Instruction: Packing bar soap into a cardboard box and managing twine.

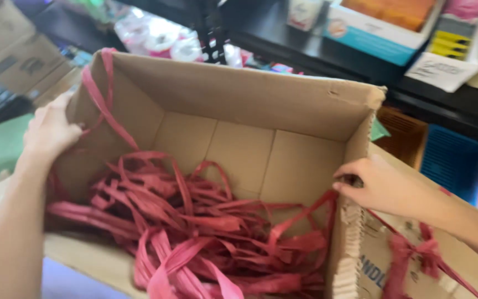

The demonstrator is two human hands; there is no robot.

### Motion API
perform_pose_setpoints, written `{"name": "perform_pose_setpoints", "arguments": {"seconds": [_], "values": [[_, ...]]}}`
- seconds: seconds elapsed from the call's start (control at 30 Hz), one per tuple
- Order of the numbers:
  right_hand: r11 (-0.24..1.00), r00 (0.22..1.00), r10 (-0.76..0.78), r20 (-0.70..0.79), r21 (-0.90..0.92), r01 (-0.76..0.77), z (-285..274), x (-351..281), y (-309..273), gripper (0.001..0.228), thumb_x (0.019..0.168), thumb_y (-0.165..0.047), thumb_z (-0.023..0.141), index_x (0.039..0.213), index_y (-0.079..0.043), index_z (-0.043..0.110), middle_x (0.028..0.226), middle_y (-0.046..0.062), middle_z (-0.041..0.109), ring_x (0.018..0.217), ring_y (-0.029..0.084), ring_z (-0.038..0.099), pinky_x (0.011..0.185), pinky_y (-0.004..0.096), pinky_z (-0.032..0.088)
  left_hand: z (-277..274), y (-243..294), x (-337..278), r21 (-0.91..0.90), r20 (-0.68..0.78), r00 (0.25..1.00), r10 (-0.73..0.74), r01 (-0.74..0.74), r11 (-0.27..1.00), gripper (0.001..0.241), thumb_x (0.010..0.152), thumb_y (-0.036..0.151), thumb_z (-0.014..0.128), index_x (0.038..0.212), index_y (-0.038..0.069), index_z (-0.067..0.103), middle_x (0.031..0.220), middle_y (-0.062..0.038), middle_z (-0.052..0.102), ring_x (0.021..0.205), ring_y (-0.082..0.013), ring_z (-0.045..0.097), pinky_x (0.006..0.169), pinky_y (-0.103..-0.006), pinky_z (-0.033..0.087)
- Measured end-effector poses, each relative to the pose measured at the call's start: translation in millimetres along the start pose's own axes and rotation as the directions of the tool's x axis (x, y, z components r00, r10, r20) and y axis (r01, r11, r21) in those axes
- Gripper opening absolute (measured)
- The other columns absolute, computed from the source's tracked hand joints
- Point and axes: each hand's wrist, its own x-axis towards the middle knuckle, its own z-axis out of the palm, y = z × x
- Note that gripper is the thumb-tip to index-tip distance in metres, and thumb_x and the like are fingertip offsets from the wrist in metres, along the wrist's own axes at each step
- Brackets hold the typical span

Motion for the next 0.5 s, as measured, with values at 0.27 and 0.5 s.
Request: {"name": "perform_pose_setpoints", "arguments": {"seconds": [0.27,0.5], "values": [[0.975,0.974,-0.217,0.060,-0.045,0.219,26,38,-62,0.041,0.081,-0.042,0.078,0.095,-0.004,0.079,0.087,0.017,0.077,0.087,0.034,0.073,0.080,0.041,0.057,25,-48,12,0.056,-0.084,0.972,-0.221,0.226,0.973,0.074,0.082,0.018,0.081,0.150,0.037,0.056,0.133,-0.021,0.064,0.119,-0.0454,0.061,0.097,-0.0576,0.048],[0.941,0.908,-0.339,0.246,0.111,0.321,29,56,-121,0.050,0.070,-0.039,0.085,0.104,-0.004,0.077,0.113,0.013,0.069,0.101,0.032,0.069,0.084,0.041,0.055,25,-115,46,0.117,-0.364,0.923,-0.127,0.180,0.977,0.061,0.081,0.011,0.080,0.138,0.029,0.066,0.118,-0.023,0.069,0.107,-0.0451,0.065,0.089,-0.0580,0.050]]}}
